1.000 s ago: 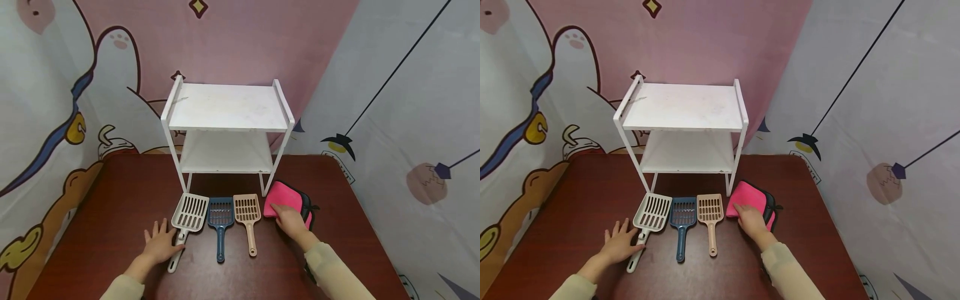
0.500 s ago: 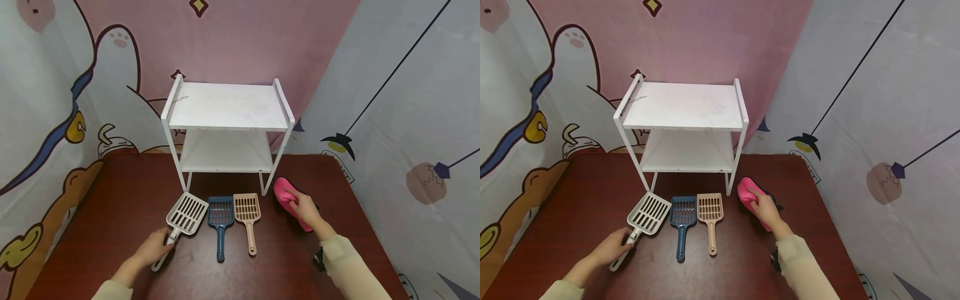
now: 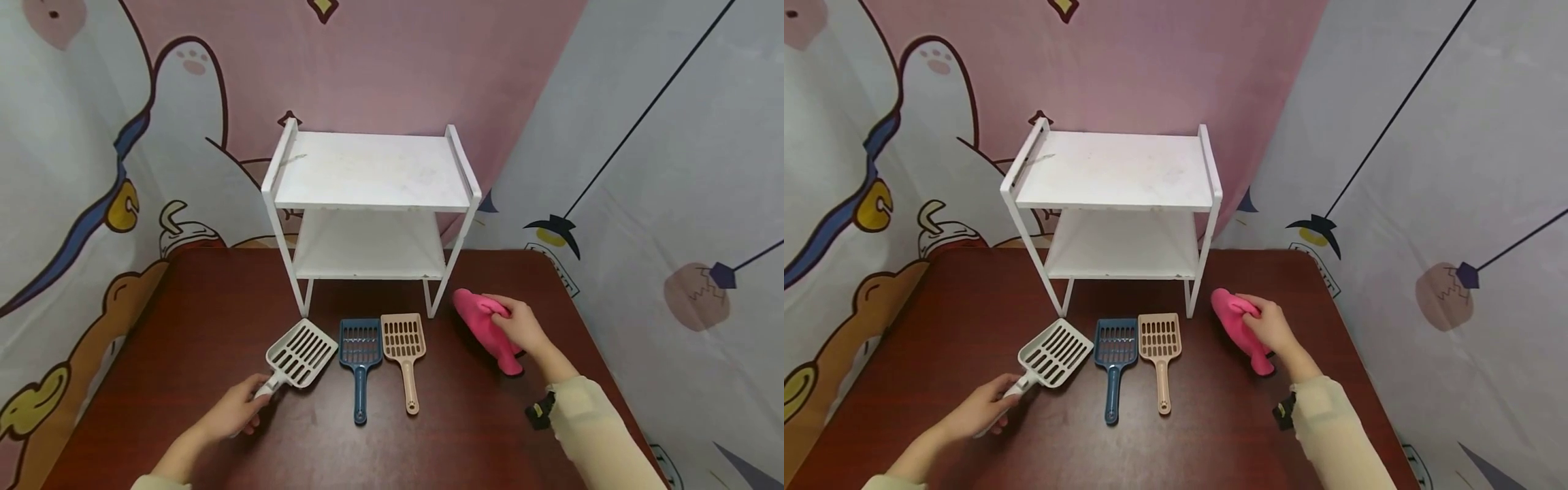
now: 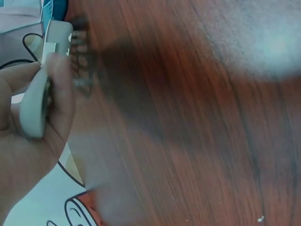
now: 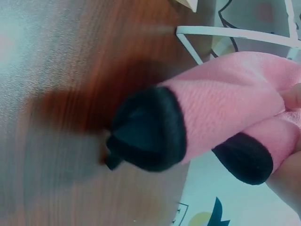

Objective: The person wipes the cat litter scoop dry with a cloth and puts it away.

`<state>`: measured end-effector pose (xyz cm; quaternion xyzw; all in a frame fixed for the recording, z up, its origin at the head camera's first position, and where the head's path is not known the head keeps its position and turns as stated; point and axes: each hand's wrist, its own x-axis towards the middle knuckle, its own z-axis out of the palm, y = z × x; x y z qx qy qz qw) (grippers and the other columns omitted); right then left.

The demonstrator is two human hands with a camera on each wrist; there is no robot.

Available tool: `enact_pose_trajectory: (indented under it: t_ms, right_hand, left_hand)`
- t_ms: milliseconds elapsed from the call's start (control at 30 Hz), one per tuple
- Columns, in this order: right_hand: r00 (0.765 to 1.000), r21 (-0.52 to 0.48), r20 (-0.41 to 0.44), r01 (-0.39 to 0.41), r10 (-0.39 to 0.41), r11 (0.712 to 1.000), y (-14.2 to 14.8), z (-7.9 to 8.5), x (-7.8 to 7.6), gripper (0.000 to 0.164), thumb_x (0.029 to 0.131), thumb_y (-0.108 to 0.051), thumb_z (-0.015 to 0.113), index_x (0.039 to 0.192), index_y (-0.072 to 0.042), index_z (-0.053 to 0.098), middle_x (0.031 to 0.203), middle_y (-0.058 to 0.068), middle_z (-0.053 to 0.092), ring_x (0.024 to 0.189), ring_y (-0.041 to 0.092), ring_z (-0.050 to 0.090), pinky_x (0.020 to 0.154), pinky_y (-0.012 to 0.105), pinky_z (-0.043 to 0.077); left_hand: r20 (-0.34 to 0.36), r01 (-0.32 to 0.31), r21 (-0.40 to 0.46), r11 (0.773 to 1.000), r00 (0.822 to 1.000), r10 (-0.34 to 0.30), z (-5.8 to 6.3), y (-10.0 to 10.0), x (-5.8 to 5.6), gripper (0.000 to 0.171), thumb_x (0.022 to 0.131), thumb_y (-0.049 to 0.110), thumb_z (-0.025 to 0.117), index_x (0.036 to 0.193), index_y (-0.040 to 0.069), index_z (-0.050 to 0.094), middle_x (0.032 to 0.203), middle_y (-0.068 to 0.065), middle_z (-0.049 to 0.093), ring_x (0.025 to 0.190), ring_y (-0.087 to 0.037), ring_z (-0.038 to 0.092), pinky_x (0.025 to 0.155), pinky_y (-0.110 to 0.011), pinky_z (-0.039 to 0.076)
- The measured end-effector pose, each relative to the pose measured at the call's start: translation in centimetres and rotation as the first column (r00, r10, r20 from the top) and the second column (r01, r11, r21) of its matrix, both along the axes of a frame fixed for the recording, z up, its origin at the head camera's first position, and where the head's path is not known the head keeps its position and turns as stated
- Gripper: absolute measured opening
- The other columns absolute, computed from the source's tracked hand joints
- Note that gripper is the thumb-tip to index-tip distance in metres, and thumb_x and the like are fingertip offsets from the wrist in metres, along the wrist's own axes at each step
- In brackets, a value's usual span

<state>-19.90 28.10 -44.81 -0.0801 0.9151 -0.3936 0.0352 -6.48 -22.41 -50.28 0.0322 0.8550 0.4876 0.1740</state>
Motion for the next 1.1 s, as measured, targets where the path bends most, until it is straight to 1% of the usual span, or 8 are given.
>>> enact_pose_trajectory:
  t_ms: [133,267,533,633,733,867,1067,1100]
  right_hand:
    - [1.0,-0.031,-0.024,0.004,-0.005,1.0,0.1,0.5,-0.2,0.042,0.089,0.001,0.054,0.131,0.0,0.052,0.114,0.024,0.059,0.071,0.016,0.05,0.056,0.022,0.042]
    - [0.999,-0.042,-0.046,0.002,-0.004,0.999,0.2,1.0,-0.3,0.045,0.088,0.001,0.055,0.133,-0.001,0.049,0.117,0.024,0.057,0.071,0.012,0.05,0.058,0.021,0.043]
    - [0.999,-0.03,-0.037,0.009,-0.01,1.0,0.0,2.1,-0.1,0.043,0.09,-0.002,0.055,0.132,0.0,0.049,0.113,0.025,0.059,0.074,0.015,0.053,0.063,0.022,0.046]
    - [0.999,-0.016,-0.044,0.011,-0.012,1.0,0.0,2.4,-0.1,0.043,0.09,-0.003,0.055,0.132,0.0,0.05,0.114,0.024,0.059,0.074,0.013,0.052,0.062,0.021,0.045]
    - [0.999,-0.016,-0.047,0.011,-0.011,1.0,0.0,2.5,0.0,0.044,0.089,-0.003,0.056,0.133,-0.001,0.05,0.116,0.024,0.058,0.069,0.011,0.051,0.059,0.021,0.043]
    - [0.999,-0.03,-0.044,-0.003,0.002,1.0,-0.5,3.3,0.4,0.047,0.088,-0.002,0.056,0.135,-0.003,0.048,0.12,0.024,0.056,0.07,0.01,0.05,0.058,0.02,0.042]
    - [0.999,-0.054,-0.04,-0.022,0.02,0.998,-1.0,4.0,0.5,0.041,0.09,-0.004,0.056,0.131,0.0,0.051,0.117,0.022,0.058,0.079,0.008,0.052,0.065,0.018,0.046]
    - [0.999,-0.062,-0.037,-0.024,0.022,0.998,-0.9,3.8,0.4,0.04,0.09,-0.005,0.056,0.13,-0.002,0.052,0.116,0.021,0.059,0.079,0.007,0.053,0.067,0.018,0.047]
  left_hand:
    - [-0.01,-0.011,0.039,0.999,1.0,0.011,0.1,-0.5,0.0,0.036,0.092,0.007,0.055,0.121,-0.01,0.044,0.084,-0.015,0.059,0.049,-0.008,0.049,0.038,-0.027,0.044]
    - [-0.021,0.027,0.098,0.995,0.999,-0.025,0.6,-1.0,-0.2,0.04,0.092,0.008,0.055,0.122,-0.015,0.043,0.086,-0.018,0.06,0.05,-0.006,0.05,0.038,-0.027,0.044]
    - [0.002,0.085,0.144,0.986,0.996,-0.086,2.1,-1.4,-1.4,0.046,0.093,0.012,0.055,0.126,-0.017,0.042,0.094,-0.024,0.061,0.053,-0.006,0.052,0.04,-0.027,0.045]
    - [0.012,0.102,0.164,0.981,0.994,-0.105,2.5,-1.3,-1.9,0.047,0.094,0.012,0.055,0.127,-0.018,0.04,0.095,-0.024,0.062,0.054,-0.006,0.052,0.041,-0.026,0.045]
    - [0.022,0.113,0.17,0.979,0.993,-0.118,2.8,-1.0,-2.4,0.048,0.094,0.013,0.055,0.128,-0.017,0.04,0.095,-0.023,0.062,0.053,-0.007,0.051,0.04,-0.026,0.044]
    - [0.021,0.125,0.157,0.98,0.991,-0.13,3.1,-0.6,-3.0,0.048,0.093,0.015,0.056,0.127,-0.016,0.042,0.09,-0.019,0.063,0.052,-0.008,0.051,0.04,-0.025,0.044]
    - [0.019,0.153,0.171,0.973,0.987,-0.158,3.5,0.0,-3.7,0.046,0.093,0.013,0.056,0.126,-0.016,0.043,0.076,-0.007,0.06,0.052,-0.008,0.052,0.041,-0.026,0.046]
    - [0.02,0.157,0.179,0.971,0.986,-0.163,3.5,0.1,-3.8,0.046,0.093,0.012,0.056,0.126,-0.016,0.043,0.074,-0.005,0.059,0.052,-0.008,0.053,0.041,-0.026,0.046]
